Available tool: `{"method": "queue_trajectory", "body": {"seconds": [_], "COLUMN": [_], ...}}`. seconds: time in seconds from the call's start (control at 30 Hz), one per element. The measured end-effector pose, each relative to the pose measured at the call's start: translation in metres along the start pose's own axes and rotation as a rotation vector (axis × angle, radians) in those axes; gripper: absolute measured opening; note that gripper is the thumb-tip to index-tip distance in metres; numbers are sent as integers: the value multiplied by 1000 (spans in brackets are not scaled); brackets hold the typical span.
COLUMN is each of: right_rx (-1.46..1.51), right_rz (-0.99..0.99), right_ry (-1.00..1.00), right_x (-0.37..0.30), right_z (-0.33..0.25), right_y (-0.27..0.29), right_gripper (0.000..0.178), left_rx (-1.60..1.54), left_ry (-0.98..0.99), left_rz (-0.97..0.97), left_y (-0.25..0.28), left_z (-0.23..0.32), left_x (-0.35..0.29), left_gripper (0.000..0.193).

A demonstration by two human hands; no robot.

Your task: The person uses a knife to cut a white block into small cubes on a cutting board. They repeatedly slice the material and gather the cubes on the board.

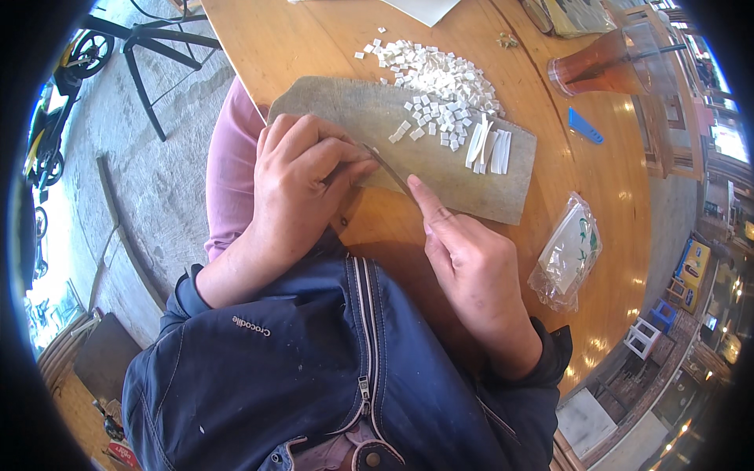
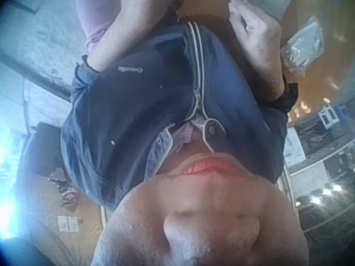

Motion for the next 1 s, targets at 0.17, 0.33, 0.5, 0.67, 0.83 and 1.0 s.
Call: {"method": "queue_trajectory", "body": {"seconds": [0.17,0.33,0.5,0.67,0.83,1.0], "right_rx": [-86,-96,228,206,21,132], "right_rz": [28,63,-17,-24,2,106], "right_ry": [19,4,-176,-122,8,-117], "right_x": [-2,-3,1,1,1,12], "right_z": [1,-3,-1,0,-4,12], "right_y": [-2,-8,-5,0,-5,-3], "right_gripper": [58,54,52,53,52,49], "left_rx": [-3,-78,-90,-109,-114,-75], "left_ry": [11,-8,-102,-118,-101,-153], "left_rz": [-6,8,19,30,55,66], "left_y": [-1,1,10,14,14,9], "left_z": [1,-2,-2,-2,-3,-7], "left_x": [0,-7,-12,-14,-15,-15], "left_gripper": [17,14,17,18,18,20]}}
Point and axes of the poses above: each hand's wrist, its own x-axis towards the middle knuckle, its own y-axis out of the back of the hand, z = x × y, the point moved 1 cm from there along x, towards the middle knuckle, and after that the axes turned 9 degrees about -y, right-handed, at the moved point
